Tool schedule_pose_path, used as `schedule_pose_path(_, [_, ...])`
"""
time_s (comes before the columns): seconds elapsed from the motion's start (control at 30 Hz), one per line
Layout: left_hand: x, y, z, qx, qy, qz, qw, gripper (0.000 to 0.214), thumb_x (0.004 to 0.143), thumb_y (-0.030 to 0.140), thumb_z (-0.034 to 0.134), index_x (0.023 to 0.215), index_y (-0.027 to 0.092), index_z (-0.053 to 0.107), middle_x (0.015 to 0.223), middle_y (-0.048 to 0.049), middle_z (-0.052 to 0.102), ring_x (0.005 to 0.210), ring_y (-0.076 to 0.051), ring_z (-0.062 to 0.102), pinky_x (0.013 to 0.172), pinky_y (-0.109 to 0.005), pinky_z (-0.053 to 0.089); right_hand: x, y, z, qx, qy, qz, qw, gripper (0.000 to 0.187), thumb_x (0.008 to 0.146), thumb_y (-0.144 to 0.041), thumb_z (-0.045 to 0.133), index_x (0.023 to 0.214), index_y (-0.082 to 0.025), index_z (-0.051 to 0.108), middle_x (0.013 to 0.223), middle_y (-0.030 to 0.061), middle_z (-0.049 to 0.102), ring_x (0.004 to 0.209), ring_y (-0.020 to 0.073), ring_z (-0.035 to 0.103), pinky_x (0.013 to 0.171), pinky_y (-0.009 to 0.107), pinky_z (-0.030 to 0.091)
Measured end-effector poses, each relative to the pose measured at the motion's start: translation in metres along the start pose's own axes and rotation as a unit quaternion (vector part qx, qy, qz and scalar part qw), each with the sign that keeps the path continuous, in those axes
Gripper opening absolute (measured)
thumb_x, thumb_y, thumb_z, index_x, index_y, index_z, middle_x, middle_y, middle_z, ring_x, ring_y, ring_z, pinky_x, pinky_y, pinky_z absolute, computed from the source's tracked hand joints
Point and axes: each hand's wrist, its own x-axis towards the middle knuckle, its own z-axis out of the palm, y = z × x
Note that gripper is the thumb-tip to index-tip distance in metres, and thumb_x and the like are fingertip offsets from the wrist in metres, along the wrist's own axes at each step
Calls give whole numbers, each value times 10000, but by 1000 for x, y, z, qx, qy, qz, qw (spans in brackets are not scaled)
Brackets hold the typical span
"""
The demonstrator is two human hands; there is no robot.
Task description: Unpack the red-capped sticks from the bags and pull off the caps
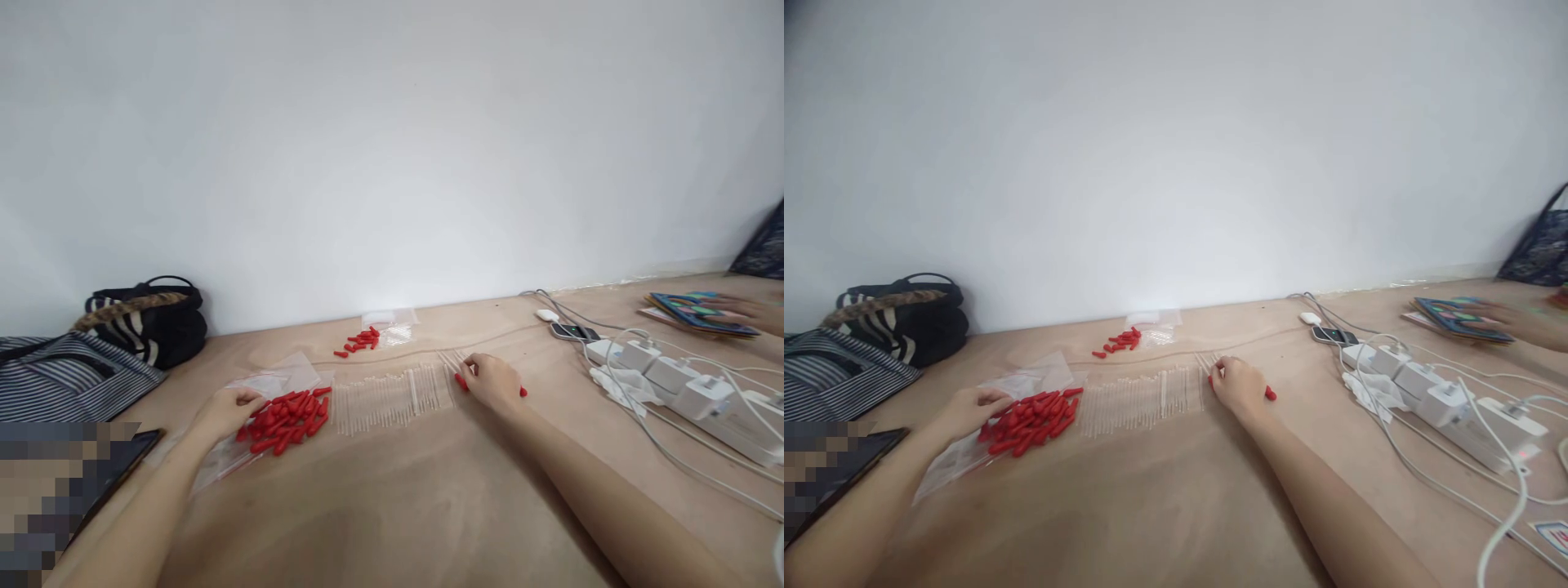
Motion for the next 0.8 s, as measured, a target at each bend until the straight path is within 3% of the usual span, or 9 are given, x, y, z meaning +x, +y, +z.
schedule_pose_path(0.1, [2,-1,-3,42,-34,6,999,171,727,226,562,721,129,703,733,-46,724,709,-191,658,586,-199,447,4,4,-1,6,-20,20,1000,249,796,-306,438,878,-243,664,913,37,672,828,203,602,584,254,339])
schedule_pose_path(0.2, [2,1,-6,93,-24,0,995,214,738,264,546,779,128,707,865,-88,714,836,-247,640,625,-238,441,5,6,-2,12,-32,20,999,228,776,-326,471,848,-241,671,882,36,675,813,197,607,590,251,347])
schedule_pose_path(0.33, [-4,9,-12,139,8,4,990,277,759,316,502,837,136,696,849,-67,709,881,-278,614,674,-272,429,1,1,-3,-4,-46,6,999,250,768,-385,491,853,-230,667,922,49,663,827,206,606,606,258,365])
schedule_pose_path(0.47, [-26,34,-7,143,68,32,987,372,800,383,409,998,168,638,859,-38,692,865,-251,608,701,-287,432,-3,-10,2,-30,-52,1,998,259,783,-373,482,811,-197,669,912,82,658,815,239,611,618,288,380])
schedule_pose_path(0.57, [-54,61,10,51,129,114,984,294,754,368,444,848,204,670,844,-24,697,744,-208,624,674,-270,449,-4,-17,6,-35,-51,4,998,261,789,-338,478,803,-161,670,861,115,662,806,256,616,620,300,385])
schedule_pose_path(0.67, [-84,87,35,-78,60,204,974,252,725,387,484,758,224,673,770,-3,703,700,-184,629,647,-248,470,-7,-22,4,-37,-42,11,998,271,802,-320,452,819,-156,666,857,123,661,812,253,615,619,297,384])
schedule_pose_path(0.73, [-100,102,51,-152,-20,219,964,237,727,371,493,711,219,674,698,1,697,635,-176,627,602,-248,480,-11,-25,1,-9,-18,14,1000,280,810,-338,435,807,-178,665,851,97,663,811,231,611,615,282,380])
schedule_pose_path(0.8, [-109,115,65,-236,-86,204,946,229,733,370,522,763,214,687,771,-9,709,730,-190,642,674,-267,495,-20,-30,-2,69,16,0,997,279,808,-366,439,767,-201,660,800,54,663,771,194,605,601,256,375])
